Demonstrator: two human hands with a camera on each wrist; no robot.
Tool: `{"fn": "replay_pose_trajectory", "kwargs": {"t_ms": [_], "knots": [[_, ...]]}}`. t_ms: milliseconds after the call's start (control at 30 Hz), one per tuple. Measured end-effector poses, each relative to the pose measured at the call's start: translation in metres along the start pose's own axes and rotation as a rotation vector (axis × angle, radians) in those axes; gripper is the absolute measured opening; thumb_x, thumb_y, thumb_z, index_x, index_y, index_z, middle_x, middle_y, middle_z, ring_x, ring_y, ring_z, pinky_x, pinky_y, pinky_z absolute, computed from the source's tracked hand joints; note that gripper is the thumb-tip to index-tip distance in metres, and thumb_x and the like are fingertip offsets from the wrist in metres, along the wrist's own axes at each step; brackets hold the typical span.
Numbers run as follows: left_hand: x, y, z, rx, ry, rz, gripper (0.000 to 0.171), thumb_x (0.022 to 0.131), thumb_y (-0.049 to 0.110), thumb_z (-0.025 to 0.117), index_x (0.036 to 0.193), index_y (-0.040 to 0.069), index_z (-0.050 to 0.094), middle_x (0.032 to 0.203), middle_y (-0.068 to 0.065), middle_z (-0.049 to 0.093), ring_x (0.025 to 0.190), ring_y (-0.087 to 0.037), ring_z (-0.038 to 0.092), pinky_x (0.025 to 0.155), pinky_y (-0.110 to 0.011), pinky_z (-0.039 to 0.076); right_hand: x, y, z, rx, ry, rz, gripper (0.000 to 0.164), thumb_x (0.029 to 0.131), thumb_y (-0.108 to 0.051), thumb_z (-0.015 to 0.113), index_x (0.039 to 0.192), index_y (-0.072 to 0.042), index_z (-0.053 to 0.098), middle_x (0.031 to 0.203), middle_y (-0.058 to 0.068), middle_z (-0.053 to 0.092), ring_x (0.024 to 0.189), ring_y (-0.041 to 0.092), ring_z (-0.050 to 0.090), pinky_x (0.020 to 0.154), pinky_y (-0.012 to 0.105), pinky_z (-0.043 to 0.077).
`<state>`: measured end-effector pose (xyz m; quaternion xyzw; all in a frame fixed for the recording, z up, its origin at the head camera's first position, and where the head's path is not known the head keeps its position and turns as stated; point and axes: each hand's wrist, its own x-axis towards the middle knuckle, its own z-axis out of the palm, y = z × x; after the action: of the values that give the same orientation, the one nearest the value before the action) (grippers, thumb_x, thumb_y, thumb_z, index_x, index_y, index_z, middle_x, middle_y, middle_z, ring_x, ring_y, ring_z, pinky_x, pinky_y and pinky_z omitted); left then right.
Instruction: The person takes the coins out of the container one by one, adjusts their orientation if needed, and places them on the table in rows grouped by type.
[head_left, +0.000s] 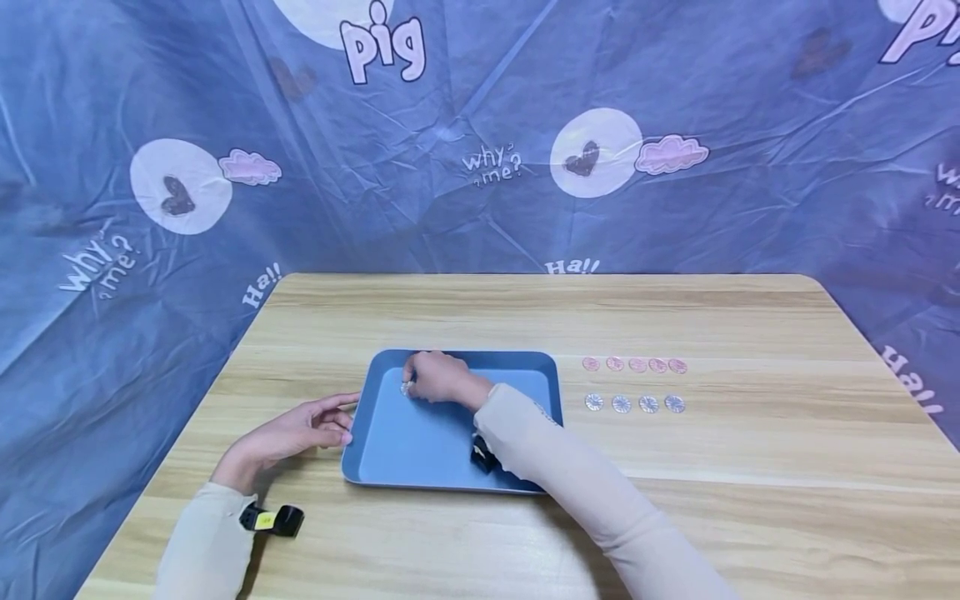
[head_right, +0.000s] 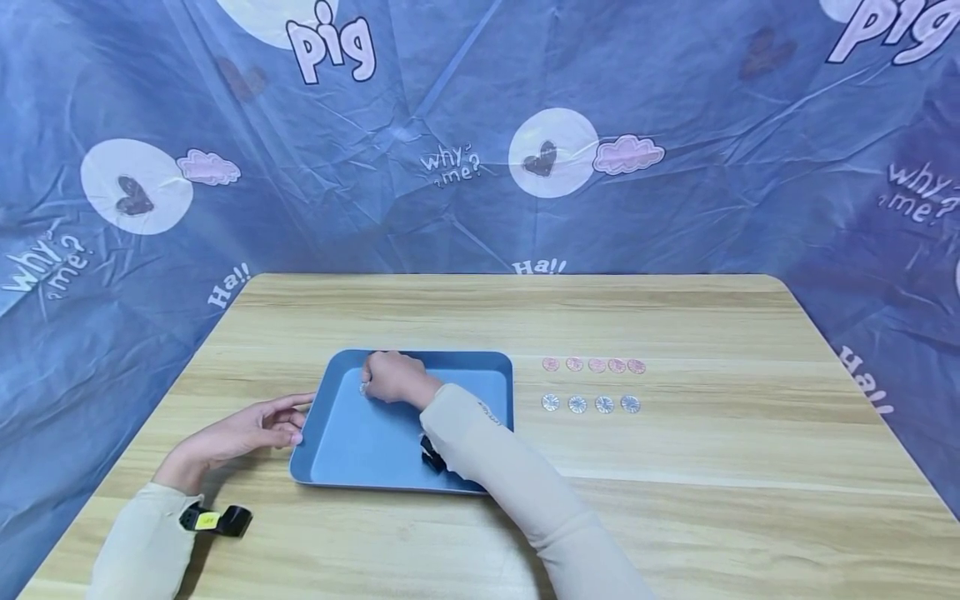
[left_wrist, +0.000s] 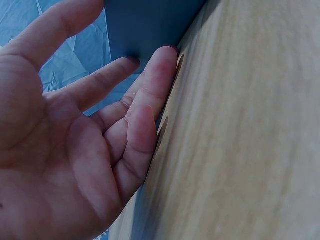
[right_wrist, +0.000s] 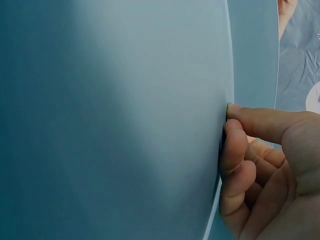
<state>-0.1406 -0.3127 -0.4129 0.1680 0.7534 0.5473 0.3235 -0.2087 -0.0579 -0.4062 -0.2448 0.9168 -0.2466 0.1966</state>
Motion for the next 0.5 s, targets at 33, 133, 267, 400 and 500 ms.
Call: {"fn": "replay_pose_trajectory", "kwargs": {"t_ms": [33, 133, 267, 400, 500], "knots": [[0.0001, 0.0, -0.0002, 0.0, 0.001, 0.001, 0.077, 0.093, 0.008, 0.06, 0.147, -0.016, 0.011, 0.104, -0.004, 0.055, 0.093, -0.004, 0.059, 0.084, -0.016, 0.052, 0.0002, 0.0001, -0.0005, -0.005, 0.001, -0.001, 0.017, 0.094, -0.021, 0.062, 0.11, -0.018, 0.067, 0.1, -0.004, 0.067, 0.063, 0.007, 0.061, 0.059, 0.025, 0.047], [0.0004, 0.0001, -0.0001, 0.003, 0.008, 0.002, 0.077, 0.093, 0.007, 0.06, 0.147, -0.016, 0.011, 0.104, -0.005, 0.055, 0.093, -0.004, 0.059, 0.084, -0.017, 0.052, -0.0003, 0.0003, -0.0013, -0.025, 0.007, -0.003, 0.016, 0.092, -0.021, 0.064, 0.108, -0.019, 0.067, 0.101, -0.004, 0.068, 0.064, 0.007, 0.062, 0.063, 0.027, 0.047], [0.0, 0.0003, 0.0004, 0.011, 0.014, -0.001, 0.077, 0.092, 0.008, 0.061, 0.147, -0.016, 0.012, 0.105, -0.006, 0.056, 0.094, -0.004, 0.059, 0.084, -0.017, 0.052, -0.0034, 0.0002, -0.0007, -0.08, 0.047, -0.029, 0.012, 0.09, -0.024, 0.067, 0.102, -0.021, 0.065, 0.098, -0.007, 0.065, 0.073, 0.008, 0.058, 0.068, 0.03, 0.047], [-0.0004, 0.0001, 0.001, 0.019, 0.015, 0.001, 0.077, 0.092, 0.008, 0.061, 0.147, -0.016, 0.012, 0.106, -0.006, 0.056, 0.095, -0.004, 0.058, 0.084, -0.016, 0.052, -0.0064, 0.0008, 0.0005, -0.145, 0.085, -0.064, 0.007, 0.091, -0.026, 0.065, 0.094, -0.022, 0.06, 0.09, -0.007, 0.06, 0.075, 0.011, 0.052, 0.065, 0.031, 0.043], [-0.0003, 0.0002, 0.0013, 0.023, 0.015, 0.004, 0.077, 0.093, 0.009, 0.061, 0.147, -0.016, 0.013, 0.106, -0.006, 0.056, 0.095, -0.004, 0.058, 0.084, -0.016, 0.052, -0.0085, 0.0001, 0.0003, -0.192, 0.097, -0.084, 0.008, 0.093, -0.025, 0.062, 0.092, -0.022, 0.056, 0.081, -0.007, 0.055, 0.07, 0.012, 0.049, 0.06, 0.029, 0.039]]}}
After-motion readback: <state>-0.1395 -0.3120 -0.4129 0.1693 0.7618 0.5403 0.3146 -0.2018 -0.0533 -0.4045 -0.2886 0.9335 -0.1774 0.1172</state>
